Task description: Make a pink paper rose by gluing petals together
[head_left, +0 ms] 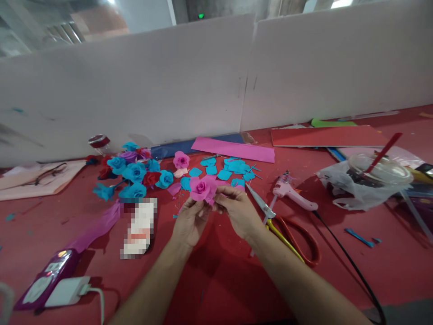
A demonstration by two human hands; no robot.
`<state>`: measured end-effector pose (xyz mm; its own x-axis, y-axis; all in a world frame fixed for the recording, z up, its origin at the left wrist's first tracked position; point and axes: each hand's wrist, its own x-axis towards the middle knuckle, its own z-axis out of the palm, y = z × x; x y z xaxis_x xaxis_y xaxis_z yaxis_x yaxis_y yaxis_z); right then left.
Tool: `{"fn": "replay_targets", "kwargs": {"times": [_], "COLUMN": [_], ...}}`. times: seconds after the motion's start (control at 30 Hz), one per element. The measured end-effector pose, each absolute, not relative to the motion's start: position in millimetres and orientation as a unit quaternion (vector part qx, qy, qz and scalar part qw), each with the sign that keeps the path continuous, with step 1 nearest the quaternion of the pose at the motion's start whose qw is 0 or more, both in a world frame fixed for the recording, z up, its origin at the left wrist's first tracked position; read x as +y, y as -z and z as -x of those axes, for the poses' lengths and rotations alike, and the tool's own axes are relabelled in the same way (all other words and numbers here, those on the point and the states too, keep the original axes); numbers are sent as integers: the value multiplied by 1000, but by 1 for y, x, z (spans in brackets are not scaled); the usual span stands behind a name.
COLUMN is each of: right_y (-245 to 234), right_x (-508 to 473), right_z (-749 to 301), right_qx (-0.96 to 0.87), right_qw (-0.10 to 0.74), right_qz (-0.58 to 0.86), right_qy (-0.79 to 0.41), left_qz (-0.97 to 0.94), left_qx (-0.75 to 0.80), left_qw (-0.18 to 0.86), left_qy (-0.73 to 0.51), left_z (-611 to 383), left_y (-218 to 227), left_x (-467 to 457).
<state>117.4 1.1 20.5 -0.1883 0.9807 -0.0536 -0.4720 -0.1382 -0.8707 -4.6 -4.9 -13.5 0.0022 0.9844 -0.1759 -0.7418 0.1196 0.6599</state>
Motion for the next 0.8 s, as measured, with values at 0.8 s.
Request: {"fn": "replay_targets", "kwargs": {"times": [0.8], "right_y": [-20], "right_x": [1], "right_z": [-119], "right_qx": [-436], "right_qw": [551], "right_qz": [326], "right_qy": [-632], "left_qz": [-191], "left_qx": [355], "left_qw": [663], "left_qy": [-631], "left_z": [1], "left_y": [6], "left_x": [-6]}}
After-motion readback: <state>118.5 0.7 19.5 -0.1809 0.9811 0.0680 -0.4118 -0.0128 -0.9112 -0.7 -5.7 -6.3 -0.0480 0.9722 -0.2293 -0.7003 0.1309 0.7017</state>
